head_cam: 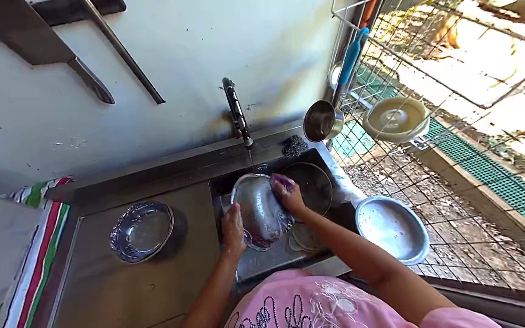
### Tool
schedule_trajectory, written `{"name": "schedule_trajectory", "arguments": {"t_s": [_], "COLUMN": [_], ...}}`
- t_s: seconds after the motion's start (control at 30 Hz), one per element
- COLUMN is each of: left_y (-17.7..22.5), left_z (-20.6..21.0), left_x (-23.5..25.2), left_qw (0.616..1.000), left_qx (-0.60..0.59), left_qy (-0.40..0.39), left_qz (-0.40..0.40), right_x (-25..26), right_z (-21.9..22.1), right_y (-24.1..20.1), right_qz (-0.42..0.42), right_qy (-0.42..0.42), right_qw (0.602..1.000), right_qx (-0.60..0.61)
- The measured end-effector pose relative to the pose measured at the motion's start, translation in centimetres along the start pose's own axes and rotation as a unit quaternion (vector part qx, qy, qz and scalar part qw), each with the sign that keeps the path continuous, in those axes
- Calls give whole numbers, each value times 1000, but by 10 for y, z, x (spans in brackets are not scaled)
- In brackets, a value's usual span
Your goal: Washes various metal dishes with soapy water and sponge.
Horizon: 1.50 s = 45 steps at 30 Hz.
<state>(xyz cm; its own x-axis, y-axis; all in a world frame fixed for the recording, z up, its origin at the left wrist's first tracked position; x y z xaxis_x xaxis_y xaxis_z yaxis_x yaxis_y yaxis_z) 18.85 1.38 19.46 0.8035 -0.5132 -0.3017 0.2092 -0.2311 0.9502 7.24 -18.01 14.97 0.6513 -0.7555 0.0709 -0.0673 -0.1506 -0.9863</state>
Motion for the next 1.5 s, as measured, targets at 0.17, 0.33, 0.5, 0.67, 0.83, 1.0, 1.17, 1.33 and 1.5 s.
{"name": "schedule_trajectory", "arguments": {"t_s": [0.17,0.33,0.5,0.67,0.83,1.0,1.17,1.33,1.5], "left_y": [-10,44,58,-21,-22,-71,-87,-47,-5], "left_z": [-3,-31,-135,-215,-91,32,57,87,138], "left_x": [9,-22,7,85,111,170,184,159,128], "left_qw": [997,945,872,842,863,837,766,812,842], "left_qx": [31,262,476,538,486,513,620,536,408], "left_qy": [-63,-160,-37,27,-90,-173,-169,-204,-269], "left_qz": [-21,108,113,5,102,81,22,111,228], "right_x": [-59,7,-19,-104,-159,-154,-159,-189,-178], "right_z": [51,13,-124,-274,-308,-280,-278,-315,-292], "right_y": [-52,-52,-23,39,99,138,143,134,107], "right_qz": [-217,-140,12,218,284,348,374,330,135], "right_qy": [-41,-17,64,188,232,83,36,321,360], "right_qw": [973,989,994,920,863,842,825,886,851], "right_qx": [-62,-52,-92,-267,-346,-404,-422,-47,358]}}
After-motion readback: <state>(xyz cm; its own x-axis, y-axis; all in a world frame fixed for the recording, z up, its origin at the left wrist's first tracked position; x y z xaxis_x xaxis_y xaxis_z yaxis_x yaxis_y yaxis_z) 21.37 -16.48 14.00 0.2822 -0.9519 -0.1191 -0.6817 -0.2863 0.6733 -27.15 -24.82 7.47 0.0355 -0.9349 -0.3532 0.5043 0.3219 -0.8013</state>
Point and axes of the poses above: each hand's wrist, its own x-axis towards the middle knuckle, its own z-axis out of the palm, y = z × x, the point moved 9 cm from there along x, towards the middle knuckle, and after that the axes turned 5 degrees about -y, right-handed, at the moved point
